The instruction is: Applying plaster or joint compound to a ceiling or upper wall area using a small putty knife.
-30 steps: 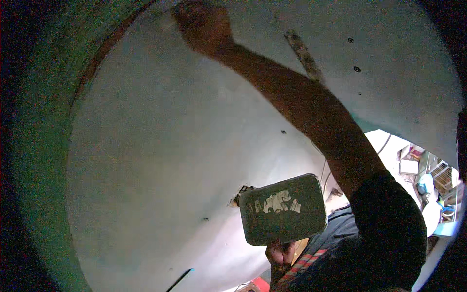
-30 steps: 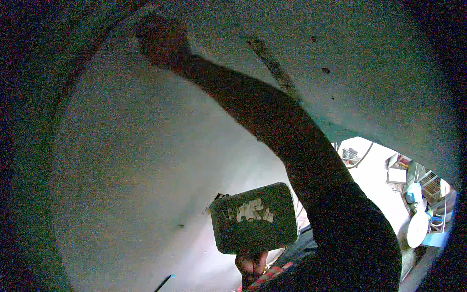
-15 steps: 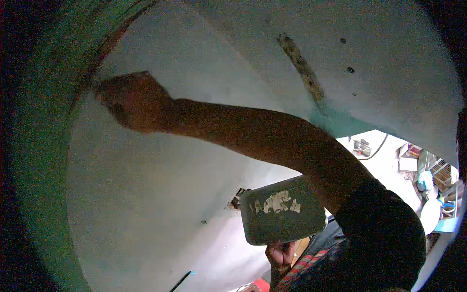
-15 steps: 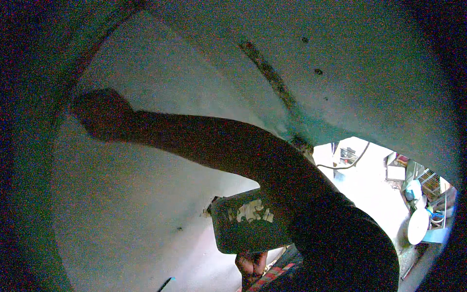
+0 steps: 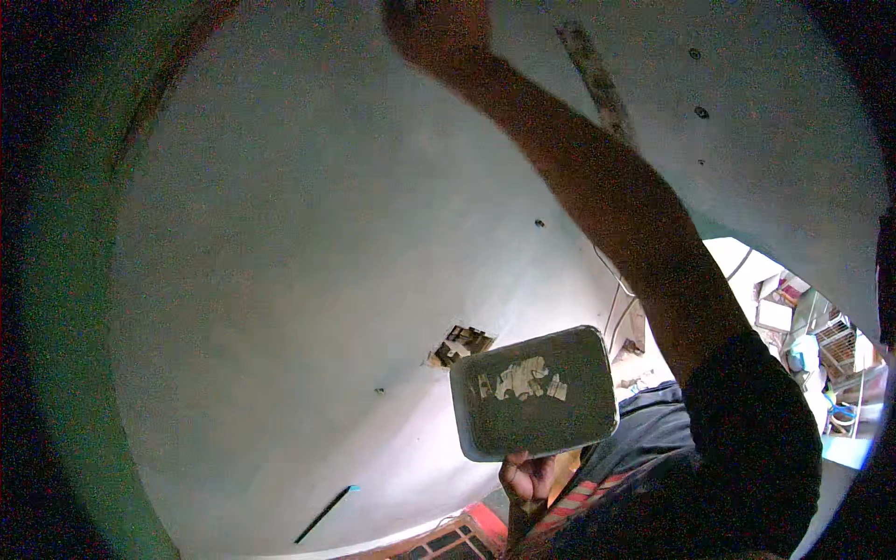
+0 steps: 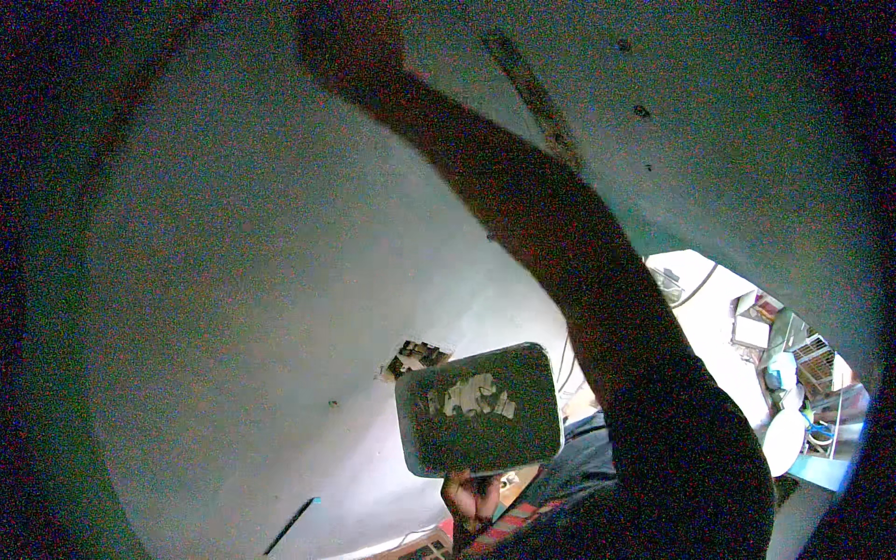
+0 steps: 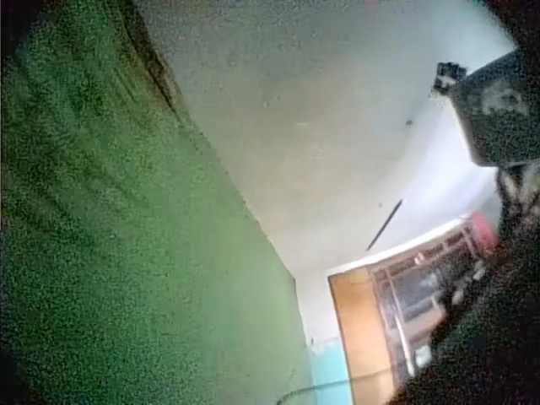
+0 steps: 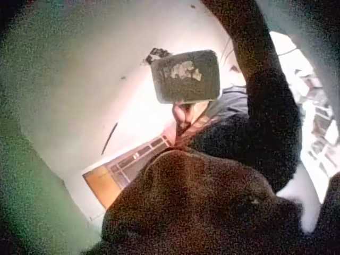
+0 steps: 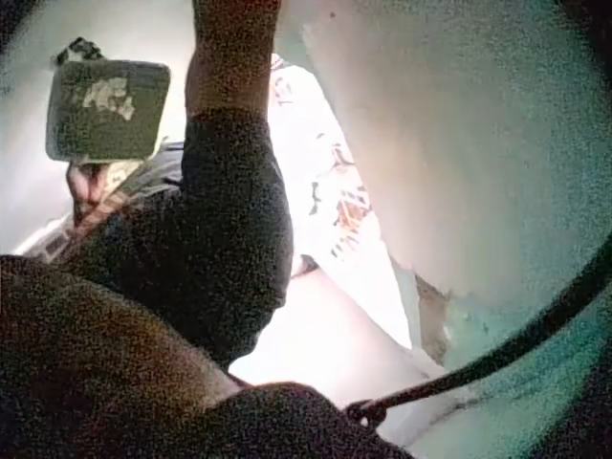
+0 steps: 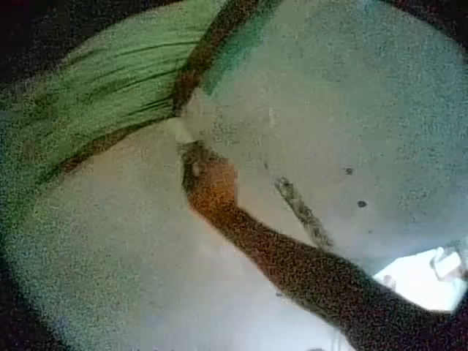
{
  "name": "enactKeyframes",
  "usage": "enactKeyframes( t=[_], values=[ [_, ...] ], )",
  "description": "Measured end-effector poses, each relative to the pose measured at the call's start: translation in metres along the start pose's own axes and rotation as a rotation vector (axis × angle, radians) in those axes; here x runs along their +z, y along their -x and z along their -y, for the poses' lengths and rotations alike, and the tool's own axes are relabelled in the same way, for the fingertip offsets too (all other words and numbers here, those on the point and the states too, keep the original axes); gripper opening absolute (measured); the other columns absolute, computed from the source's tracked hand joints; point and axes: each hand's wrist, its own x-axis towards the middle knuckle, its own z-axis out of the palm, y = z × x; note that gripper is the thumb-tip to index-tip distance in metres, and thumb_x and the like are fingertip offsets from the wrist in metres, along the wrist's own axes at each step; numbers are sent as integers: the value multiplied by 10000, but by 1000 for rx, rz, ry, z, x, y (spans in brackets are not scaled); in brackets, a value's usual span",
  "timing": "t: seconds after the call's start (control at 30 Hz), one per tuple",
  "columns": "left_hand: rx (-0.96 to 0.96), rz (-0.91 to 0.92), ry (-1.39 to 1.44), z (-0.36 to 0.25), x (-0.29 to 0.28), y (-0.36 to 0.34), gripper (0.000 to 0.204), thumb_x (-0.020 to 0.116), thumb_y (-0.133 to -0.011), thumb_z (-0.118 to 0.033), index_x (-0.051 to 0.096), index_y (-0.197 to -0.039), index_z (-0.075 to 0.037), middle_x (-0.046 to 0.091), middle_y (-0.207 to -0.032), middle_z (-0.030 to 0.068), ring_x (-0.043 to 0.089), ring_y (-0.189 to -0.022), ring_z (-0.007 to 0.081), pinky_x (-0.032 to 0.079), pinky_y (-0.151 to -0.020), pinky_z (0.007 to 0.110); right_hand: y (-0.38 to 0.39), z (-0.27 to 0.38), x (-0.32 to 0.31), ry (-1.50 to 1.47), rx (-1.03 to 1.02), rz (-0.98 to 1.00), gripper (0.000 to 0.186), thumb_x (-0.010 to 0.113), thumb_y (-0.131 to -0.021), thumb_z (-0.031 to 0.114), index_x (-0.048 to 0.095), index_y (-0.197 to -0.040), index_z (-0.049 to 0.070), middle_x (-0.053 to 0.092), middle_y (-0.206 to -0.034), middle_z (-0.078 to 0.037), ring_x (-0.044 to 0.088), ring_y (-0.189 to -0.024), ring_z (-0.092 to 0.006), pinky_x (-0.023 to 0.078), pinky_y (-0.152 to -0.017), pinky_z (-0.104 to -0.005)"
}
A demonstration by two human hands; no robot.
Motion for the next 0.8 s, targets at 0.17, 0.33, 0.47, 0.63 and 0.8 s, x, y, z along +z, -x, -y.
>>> enactKeyframes(
  t=[0.17, 0.33, 0.47, 0.63, 0.8],
  values=[
    [4, 140, 78, -2, 17, -2, 616, 601, -730, -30, 515, -1340, -35, 565, -1338, 172, 522, -1253, 375, 394, -1087, 596, 62, 133, 41, -195, -127, 503, 248, 591, -807, 124, 618, -1048, 74, 660, -889, -172, 669, -831, -370, 566, -694, -507],
    [15, 100, 28, 1, 20, 1, 594, 610, -731, -73, 551, -1320, -36, 587, -1328, 160, 542, -1231, 379, 405, -1066, 596, 89, 158, 24, -486, -62, 525, 176, 596, -867, 111, 660, -1030, 109, 696, -947, -133, 678, -844, -347, 567, -730, -473],
    [-5, 56, 134, -2, 4, 4, 602, 619, -737, -76, 540, -1332, -32, 576, -1341, 167, 540, -1237, 375, 397, -1075, 599, 52, 64, 17, -121, -164, 235, 174, 673, -847, 213, 688, -1002, 136, 702, -938, -120, 684, -809, -340, 562, -718, -447],
    [25, 137, 49, -4, -3, 0, 630, 617, -749, -72, 500, -1368, -39, 554, -1363, 171, 532, -1246, 378, 392, -1084, 601, 21, -3, -31, 127, -131, 85, 204, 513, -961, 155, 672, -947, 28, 687, -941, -180, 652, -865, -373, 523, -745, -455],
    [-21, 116, 69, -11, -36, -20, 661, 614, -714, -58, 500, -1366, -58, 561, -1350, 160, 527, -1253, 373, 386, -1090, 606, 77, 38, -19, 94, -80, 197, 181, 661, -850, 199, 707, -998, 106, 716, -957, -122, 694, -810, -319, 568, -719, -428]
  ],
)
